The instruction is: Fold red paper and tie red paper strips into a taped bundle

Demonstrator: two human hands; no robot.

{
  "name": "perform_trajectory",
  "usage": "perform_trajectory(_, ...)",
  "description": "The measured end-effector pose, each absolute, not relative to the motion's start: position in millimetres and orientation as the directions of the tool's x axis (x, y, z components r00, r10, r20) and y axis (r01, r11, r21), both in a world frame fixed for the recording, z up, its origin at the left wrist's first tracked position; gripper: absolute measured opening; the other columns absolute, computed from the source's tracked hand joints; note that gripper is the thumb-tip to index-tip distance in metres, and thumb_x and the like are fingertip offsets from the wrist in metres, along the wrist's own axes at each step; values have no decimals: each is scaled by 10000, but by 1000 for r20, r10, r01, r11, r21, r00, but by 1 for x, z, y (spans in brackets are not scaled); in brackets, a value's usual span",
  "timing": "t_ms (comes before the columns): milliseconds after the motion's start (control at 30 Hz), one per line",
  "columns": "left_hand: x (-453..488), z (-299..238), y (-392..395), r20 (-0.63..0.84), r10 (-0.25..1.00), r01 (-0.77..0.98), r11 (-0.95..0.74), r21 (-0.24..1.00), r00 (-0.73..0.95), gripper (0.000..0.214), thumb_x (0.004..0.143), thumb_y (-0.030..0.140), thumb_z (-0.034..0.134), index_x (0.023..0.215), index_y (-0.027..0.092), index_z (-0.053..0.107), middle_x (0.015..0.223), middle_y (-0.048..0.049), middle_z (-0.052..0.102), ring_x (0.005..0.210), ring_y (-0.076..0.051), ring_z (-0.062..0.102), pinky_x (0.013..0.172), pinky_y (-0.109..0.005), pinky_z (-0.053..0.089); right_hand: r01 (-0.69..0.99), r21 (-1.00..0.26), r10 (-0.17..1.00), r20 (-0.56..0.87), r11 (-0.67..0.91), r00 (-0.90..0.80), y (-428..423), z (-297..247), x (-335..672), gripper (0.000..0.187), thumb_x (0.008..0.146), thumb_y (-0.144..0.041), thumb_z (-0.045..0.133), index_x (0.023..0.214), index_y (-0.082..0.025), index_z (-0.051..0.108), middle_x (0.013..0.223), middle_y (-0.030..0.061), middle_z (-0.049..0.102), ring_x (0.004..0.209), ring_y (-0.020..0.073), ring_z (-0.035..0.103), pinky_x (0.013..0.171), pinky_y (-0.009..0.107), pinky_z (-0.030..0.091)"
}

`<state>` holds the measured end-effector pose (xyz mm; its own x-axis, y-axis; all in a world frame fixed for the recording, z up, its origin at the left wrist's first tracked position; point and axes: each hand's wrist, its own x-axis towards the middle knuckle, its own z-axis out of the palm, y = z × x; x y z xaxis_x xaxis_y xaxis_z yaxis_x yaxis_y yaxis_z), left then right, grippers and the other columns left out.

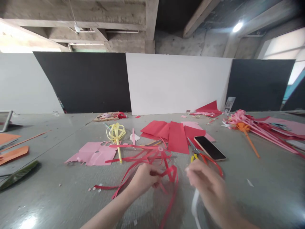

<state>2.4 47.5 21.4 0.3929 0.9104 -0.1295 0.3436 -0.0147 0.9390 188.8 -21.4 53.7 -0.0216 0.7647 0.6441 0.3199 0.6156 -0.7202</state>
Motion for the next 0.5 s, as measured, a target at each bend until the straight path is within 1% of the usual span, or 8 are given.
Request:
perform_trajectory(33, 1, 19, 49, -115, 915, 363, -36, 931, 388, 35, 574, 173, 559, 584, 145, 577, 437, 29, 523, 432, -135, 513, 451, -226, 371, 242, -813, 829, 557, 531, 54, -18, 54, 190, 140, 854, -228, 460, 722, -208, 504, 595, -31, 454, 541, 104, 444, 504, 211, 374)
perform_trajectory(100, 0, 17, 51, -90, 923, 389, -68, 919, 374, 72, 580, 176, 558, 649, 158, 572, 455, 40, 538, 434, -141, 527, 449, -224, 380, 64, -907, 897, 422, 417, 131, -13, 57, 195, 167, 853, -290, 472, 712, -214, 521, 574, -39, 419, 529, 101, 403, 502, 213, 351)
perform_trajectory(167, -3, 21, 54, -72, 930, 417, -92, 904, 360, 39, 608, 202, 544, 618, 163, 542, 474, 35, 542, 459, -146, 541, 464, -226, 391, -91, -928, 926, 345, 361, 156, -9, 62, 201, 151, 835, -315, 503, 725, -219, 544, 595, -38, 415, 547, 100, 385, 517, 213, 347)
perform_trajectory(233, -9, 32, 58, -50, 938, 452, -118, 884, 342, 91, 642, 223, 521, 571, 166, 514, 490, 28, 533, 494, -145, 541, 491, -226, 388, -189, -923, 937, 307, 336, 167, -6, 68, 209, 107, 811, -318, 539, 757, -231, 569, 635, -33, 430, 562, 97, 383, 519, 211, 349)
perform_trajectory(300, -18, 48, 62, -22, 947, 493, -147, 858, 322, 108, 668, 230, 505, 579, 168, 506, 503, 34, 515, 513, -135, 519, 517, -224, 371, -233, -913, 937, 297, 335, 186, -5, 74, 217, 86, 796, -314, 558, 769, -237, 586, 667, -27, 443, 561, 95, 386, 500, 207, 346)
perform_trajectory(367, -32, 67, 65, -10, 951, 533, -165, 830, 310, 112, 694, 243, 490, 612, 170, 512, 522, 44, 494, 516, -123, 486, 524, -220, 348, -240, -903, 925, 306, 357, 226, -4, 79, 224, 78, 780, -305, 576, 770, -233, 603, 691, -20, 454, 557, 91, 391, 491, 207, 350)
perform_trajectory(433, -48, 87, 65, -34, 945, 574, -169, 801, 326, 107, 697, 253, 503, 637, 171, 535, 553, 46, 488, 531, -119, 468, 514, -213, 325, -236, -896, 913, 316, 377, 259, -3, 84, 231, 76, 759, -297, 597, 761, -224, 617, 696, -18, 457, 547, 84, 390, 487, 207, 354)
perform_trajectory(500, -65, 104, 62, -98, 926, 612, -160, 775, 366, 100, 680, 253, 530, 632, 171, 560, 575, 37, 510, 565, -129, 481, 521, -211, 333, -229, -893, 906, 323, 387, 273, -2, 88, 236, 73, 741, -293, 613, 745, -221, 626, 691, -19, 462, 530, 75, 385, 482, 208, 354)
